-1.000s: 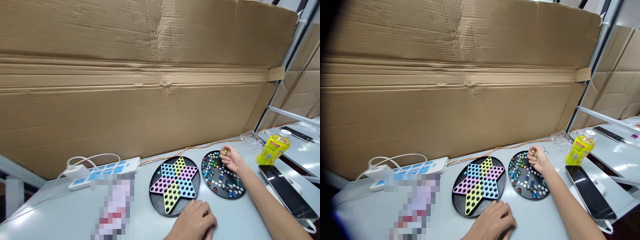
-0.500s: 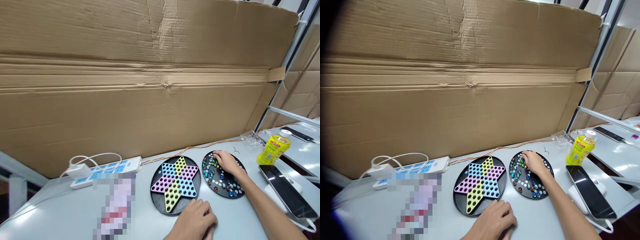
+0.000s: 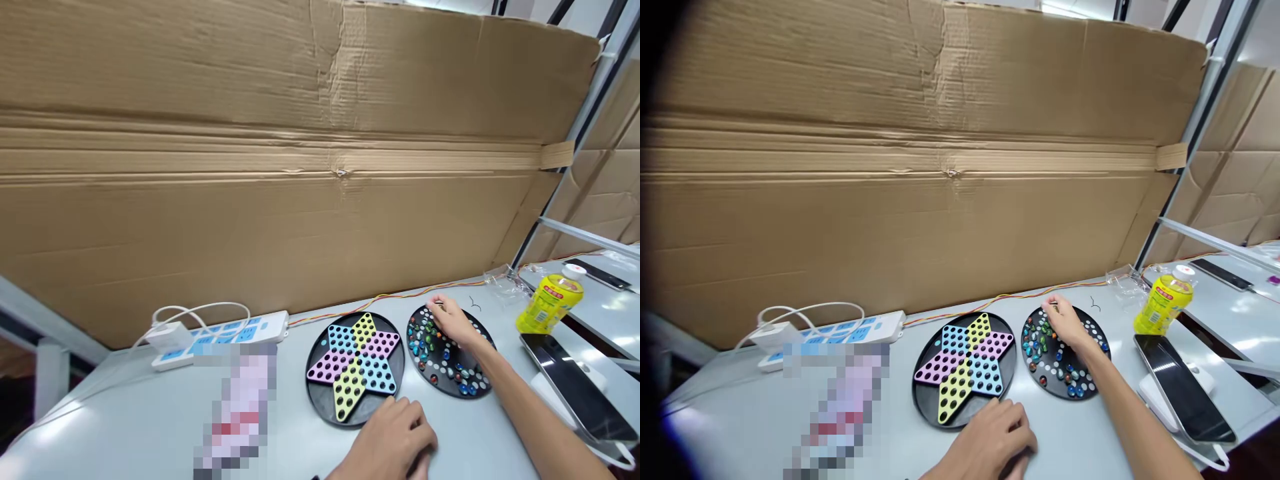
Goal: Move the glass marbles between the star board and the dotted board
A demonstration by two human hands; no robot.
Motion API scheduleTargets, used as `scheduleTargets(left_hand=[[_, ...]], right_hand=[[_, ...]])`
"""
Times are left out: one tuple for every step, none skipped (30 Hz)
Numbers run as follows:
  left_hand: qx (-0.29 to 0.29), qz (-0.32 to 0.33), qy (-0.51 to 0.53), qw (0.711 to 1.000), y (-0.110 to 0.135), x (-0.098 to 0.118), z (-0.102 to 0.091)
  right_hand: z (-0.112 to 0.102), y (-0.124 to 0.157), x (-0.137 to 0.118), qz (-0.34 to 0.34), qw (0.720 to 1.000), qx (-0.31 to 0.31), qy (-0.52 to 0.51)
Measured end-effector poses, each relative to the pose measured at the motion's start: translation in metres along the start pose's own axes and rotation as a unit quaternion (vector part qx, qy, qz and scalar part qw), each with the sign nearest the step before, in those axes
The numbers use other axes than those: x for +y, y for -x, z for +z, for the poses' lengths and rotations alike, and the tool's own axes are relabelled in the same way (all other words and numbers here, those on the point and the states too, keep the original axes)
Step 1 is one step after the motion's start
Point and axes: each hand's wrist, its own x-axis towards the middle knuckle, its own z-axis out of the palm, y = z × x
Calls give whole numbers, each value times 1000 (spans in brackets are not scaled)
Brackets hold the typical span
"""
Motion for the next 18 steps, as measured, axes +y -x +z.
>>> scheduleTargets(left_hand=[[-1, 3, 0, 1000, 0, -1, 1], [-1, 7, 0, 1000, 0, -2, 2], [1, 9, -2, 1000, 0, -2, 3], [4, 9, -5, 1000, 0, -3, 4], [6, 9, -7, 1000, 0, -3, 4], [8, 6, -11, 1000, 1, -2, 4], [8, 4, -15, 1000, 1, -2, 4], [8, 4, -18, 1000, 2, 0, 3], [7, 1, -21, 1000, 2, 1, 1], [6, -6, -25, 1000, 3, 3, 0], [4, -12, -28, 1000, 3, 4, -2], [2, -17, -30, 999, 3, 6, -4], [2, -21, -33, 999, 2, 7, -5], [3, -24, -35, 999, 2, 7, -6], [2, -21, -35, 999, 2, 7, -6], [2, -14, -35, 999, 2, 7, -7], [1, -8, -34, 999, 2, 7, -7], [0, -5, -34, 999, 2, 7, -7]], right_hand=[[5, 0, -6, -9, 1000, -8, -14], [12, 0, -13, -27, 999, -22, -11], [19, 1, -21, -52, 998, -38, 7], [27, 0, -29, -74, 995, -60, 38], [35, 0, -37, -86, 990, -85, 76], [43, -1, -45, -88, 983, -109, 121], [50, -2, -53, -87, 972, -132, 173], [57, -3, -59, -85, 959, -150, 224], [64, -4, -64, -83, 946, -164, 267], [69, -6, -68, -81, 934, -175, 301], [73, -8, -71, -79, 926, -182, 322], [77, -9, -72, -78, 921, -188, 332], [79, -11, -73, -74, 919, -193, 335], [81, -12, -73, -70, 919, -196, 335], [82, -14, -72, -67, 918, -198, 336], [83, -15, -72, -64, 918, -200, 335], [83, -15, -71, -63, 919, -201, 334], [83, -16, -71, -62, 920, -202, 331]])
